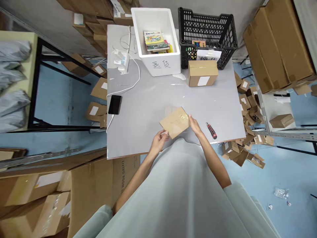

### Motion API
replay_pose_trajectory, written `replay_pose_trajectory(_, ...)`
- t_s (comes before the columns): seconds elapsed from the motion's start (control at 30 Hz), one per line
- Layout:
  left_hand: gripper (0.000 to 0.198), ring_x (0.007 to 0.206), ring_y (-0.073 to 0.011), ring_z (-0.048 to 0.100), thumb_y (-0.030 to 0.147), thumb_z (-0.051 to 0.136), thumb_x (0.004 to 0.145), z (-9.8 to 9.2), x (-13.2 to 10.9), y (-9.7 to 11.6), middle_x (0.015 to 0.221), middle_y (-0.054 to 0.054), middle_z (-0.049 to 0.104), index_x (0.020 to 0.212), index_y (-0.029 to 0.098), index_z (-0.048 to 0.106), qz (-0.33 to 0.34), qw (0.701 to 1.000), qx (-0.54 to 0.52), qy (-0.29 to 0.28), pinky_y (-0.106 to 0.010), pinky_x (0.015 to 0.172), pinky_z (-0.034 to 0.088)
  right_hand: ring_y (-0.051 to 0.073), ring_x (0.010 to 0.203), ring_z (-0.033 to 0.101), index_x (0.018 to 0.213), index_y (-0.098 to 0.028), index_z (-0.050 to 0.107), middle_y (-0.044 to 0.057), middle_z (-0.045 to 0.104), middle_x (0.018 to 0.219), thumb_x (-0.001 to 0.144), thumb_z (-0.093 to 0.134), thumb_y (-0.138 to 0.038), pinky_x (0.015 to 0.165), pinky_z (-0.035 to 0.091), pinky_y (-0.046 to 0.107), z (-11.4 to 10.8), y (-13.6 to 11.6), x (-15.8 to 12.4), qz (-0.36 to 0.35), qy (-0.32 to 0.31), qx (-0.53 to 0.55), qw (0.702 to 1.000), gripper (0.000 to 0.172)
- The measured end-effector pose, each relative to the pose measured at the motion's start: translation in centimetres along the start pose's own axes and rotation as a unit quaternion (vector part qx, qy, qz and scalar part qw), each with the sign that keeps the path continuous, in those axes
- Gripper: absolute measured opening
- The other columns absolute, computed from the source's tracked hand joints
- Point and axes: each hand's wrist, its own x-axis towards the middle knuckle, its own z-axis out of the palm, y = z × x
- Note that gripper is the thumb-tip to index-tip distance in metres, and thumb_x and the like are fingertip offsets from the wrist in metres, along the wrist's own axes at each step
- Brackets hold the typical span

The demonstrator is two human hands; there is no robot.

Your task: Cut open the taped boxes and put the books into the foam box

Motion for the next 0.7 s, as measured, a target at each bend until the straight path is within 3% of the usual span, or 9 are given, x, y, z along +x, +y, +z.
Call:
replay_pose_trajectory(0.07,0.065,0.115,-0.0336,0.082,0.067,0.070,0.099,0.1,-1.1,-0.7,0.119,-0.019,0.084,0.137,0.015,0.065,-0.047,0.998,-0.028,-0.022,-0.050,0.104,0.065,0.031,0.112,0.078,0.112,-0.016,0.085,0.012,0.085,0.108,0.100,0.042,-0.091,0.104,0.060,0.041,1.3,-0.5,2.1,-0.015,-0.004,-0.005,1.000,0.087)
replay_pose_trajectory(0.2,0.051,0.128,-0.0332,0.077,0.065,0.071,0.100,0.2,-2.3,-1.0,0.138,-0.021,0.078,0.121,0.018,0.071,-0.078,0.990,-0.066,-0.094,-0.048,0.110,0.064,0.026,0.104,0.073,0.101,-0.017,0.081,0.006,0.081,0.095,0.096,0.046,-0.093,0.095,0.059,0.033,4.1,-1.5,6.7,-0.059,-0.009,-0.064,0.996,0.083)
replay_pose_trajectory(0.27,0.045,0.131,-0.0341,0.076,0.060,0.072,0.100,-0.2,-2.2,-1.1,0.144,-0.021,0.076,0.118,0.019,0.074,-0.090,0.987,-0.073,-0.113,-0.048,0.111,0.063,0.026,0.105,0.072,0.100,-0.018,0.079,0.005,0.079,0.095,0.095,0.047,-0.094,0.096,0.058,0.032,5.1,-1.8,8.4,-0.073,-0.016,-0.088,0.993,0.083)
replay_pose_trajectory(0.33,0.040,0.131,-0.0346,0.076,0.052,0.075,0.098,-1.2,-1.6,-1.5,0.145,-0.020,0.075,0.121,0.019,0.074,-0.108,0.987,-0.070,-0.096,-0.049,0.110,0.064,0.027,0.111,0.072,0.108,-0.018,0.078,0.008,0.080,0.106,0.095,0.046,-0.094,0.104,0.057,0.034,5.4,-1.8,9.1,-0.078,-0.011,-0.101,0.992,0.084)
replay_pose_trajectory(0.43,0.045,0.127,-0.0328,0.078,0.043,0.074,0.098,-3.3,-0.4,-2.6,0.148,-0.020,0.073,0.135,0.019,0.069,-0.127,0.990,-0.056,-0.025,-0.050,0.108,0.066,0.034,0.138,0.064,0.138,-0.018,0.071,0.017,0.072,0.143,0.096,0.053,-0.090,0.122,0.048,0.045,4.7,-1.1,7.4,-0.074,0.048,-0.128,0.988,0.086)
replay_pose_trajectory(0.5,0.047,0.128,-0.0315,0.077,0.044,0.070,0.102,-4.8,0.5,-3.3,0.152,-0.020,0.070,0.141,0.019,0.066,-0.112,0.993,-0.043,0.011,-0.049,0.109,0.065,0.037,0.158,0.047,0.161,-0.017,0.056,0.021,0.054,0.167,0.095,0.061,-0.085,0.132,0.038,0.050,3.9,-0.1,4.6,-0.082,0.076,-0.146,0.983,0.094)
replay_pose_trajectory(0.6,0.047,0.132,-0.0320,0.075,0.050,0.066,0.104,-6.1,2.2,-4.1,0.152,-0.020,0.069,0.140,0.020,0.068,-0.079,0.996,-0.016,0.029,-0.048,0.109,0.065,0.035,0.169,0.032,0.174,-0.024,0.040,0.016,0.038,0.180,0.095,0.067,-0.079,0.137,0.031,0.054,2.8,1.6,0.1,-0.105,0.052,-0.158,0.980,0.100)
replay_pose_trajectory(0.7,0.047,0.132,-0.0323,0.074,0.053,0.067,0.102,-6.3,4.3,-4.5,0.147,-0.021,0.072,0.135,0.020,0.072,-0.072,0.997,0.001,0.042,-0.050,0.109,0.064,0.036,0.163,0.043,0.175,-0.029,0.041,0.015,0.040,0.179,0.097,0.063,-0.080,0.130,0.044,0.056,1.8,3.2,-2.6,-0.093,0.043,-0.135,0.986,0.096)
